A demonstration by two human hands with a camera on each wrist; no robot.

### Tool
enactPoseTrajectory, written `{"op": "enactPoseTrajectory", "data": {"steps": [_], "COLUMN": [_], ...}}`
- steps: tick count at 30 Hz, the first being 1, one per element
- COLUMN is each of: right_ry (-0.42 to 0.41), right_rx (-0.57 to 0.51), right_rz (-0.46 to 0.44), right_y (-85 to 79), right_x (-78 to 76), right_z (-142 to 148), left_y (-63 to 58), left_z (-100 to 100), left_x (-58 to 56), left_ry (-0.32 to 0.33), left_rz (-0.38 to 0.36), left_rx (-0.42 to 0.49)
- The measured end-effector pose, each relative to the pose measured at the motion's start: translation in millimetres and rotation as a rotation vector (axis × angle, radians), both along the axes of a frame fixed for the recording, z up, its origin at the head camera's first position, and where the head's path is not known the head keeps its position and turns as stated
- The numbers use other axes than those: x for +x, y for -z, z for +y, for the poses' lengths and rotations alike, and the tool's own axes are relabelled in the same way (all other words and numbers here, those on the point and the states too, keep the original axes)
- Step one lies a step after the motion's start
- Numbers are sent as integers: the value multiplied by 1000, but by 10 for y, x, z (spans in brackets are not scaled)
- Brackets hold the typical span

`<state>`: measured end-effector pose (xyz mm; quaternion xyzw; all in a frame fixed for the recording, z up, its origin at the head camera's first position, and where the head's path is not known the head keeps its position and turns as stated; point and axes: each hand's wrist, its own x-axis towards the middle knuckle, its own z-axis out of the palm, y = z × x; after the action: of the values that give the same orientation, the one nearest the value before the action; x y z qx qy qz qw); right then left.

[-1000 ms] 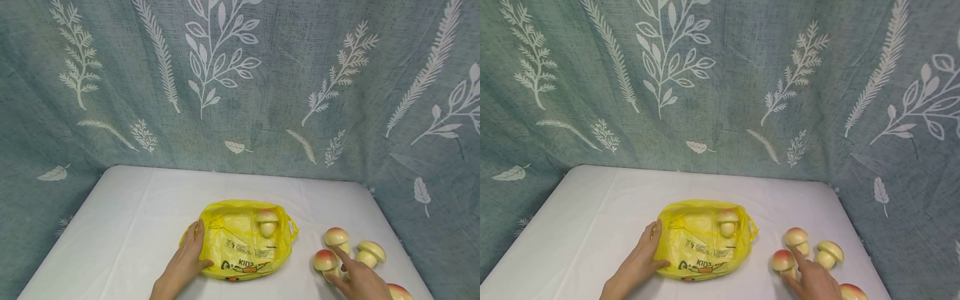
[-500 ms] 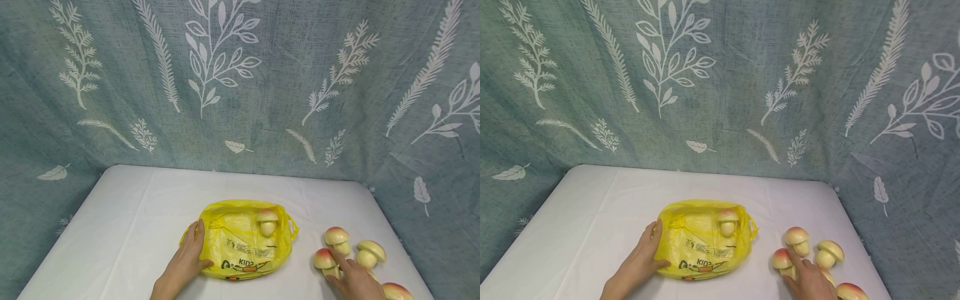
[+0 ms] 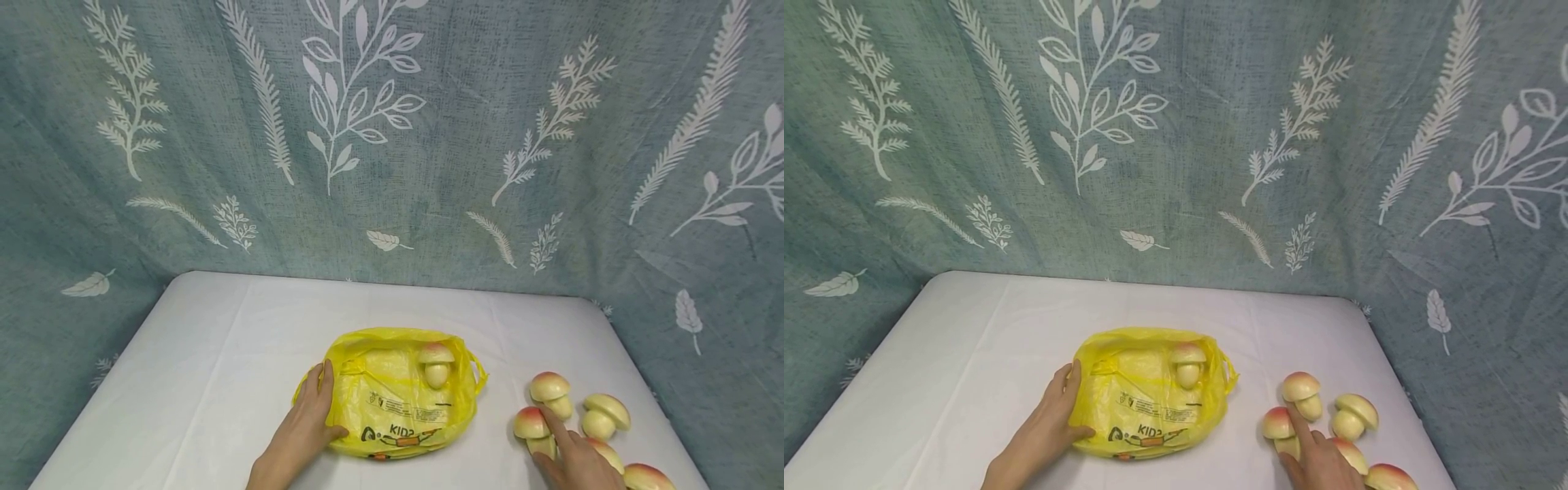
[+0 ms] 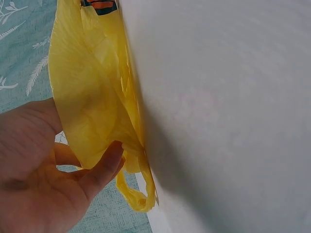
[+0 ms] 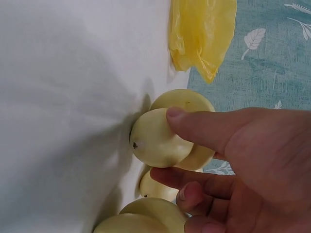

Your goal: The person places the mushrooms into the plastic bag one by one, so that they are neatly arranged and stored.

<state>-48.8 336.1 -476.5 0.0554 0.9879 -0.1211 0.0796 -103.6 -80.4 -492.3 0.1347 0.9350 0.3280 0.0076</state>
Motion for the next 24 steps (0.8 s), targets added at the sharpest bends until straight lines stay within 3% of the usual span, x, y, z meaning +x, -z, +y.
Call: {"op": "enactPoseTrajectory", "data": {"steps": [24], "right_ry": [46], "right_rx": [-47], "right_rz": [2], "right_y": [-5], "right_x": [-10], "right_z": [-51], "left_y": [-25], "left_z": [6], "left_x": [17], "left_ry": [-7], "left_rz": [-25], "left_rx": [8]}}
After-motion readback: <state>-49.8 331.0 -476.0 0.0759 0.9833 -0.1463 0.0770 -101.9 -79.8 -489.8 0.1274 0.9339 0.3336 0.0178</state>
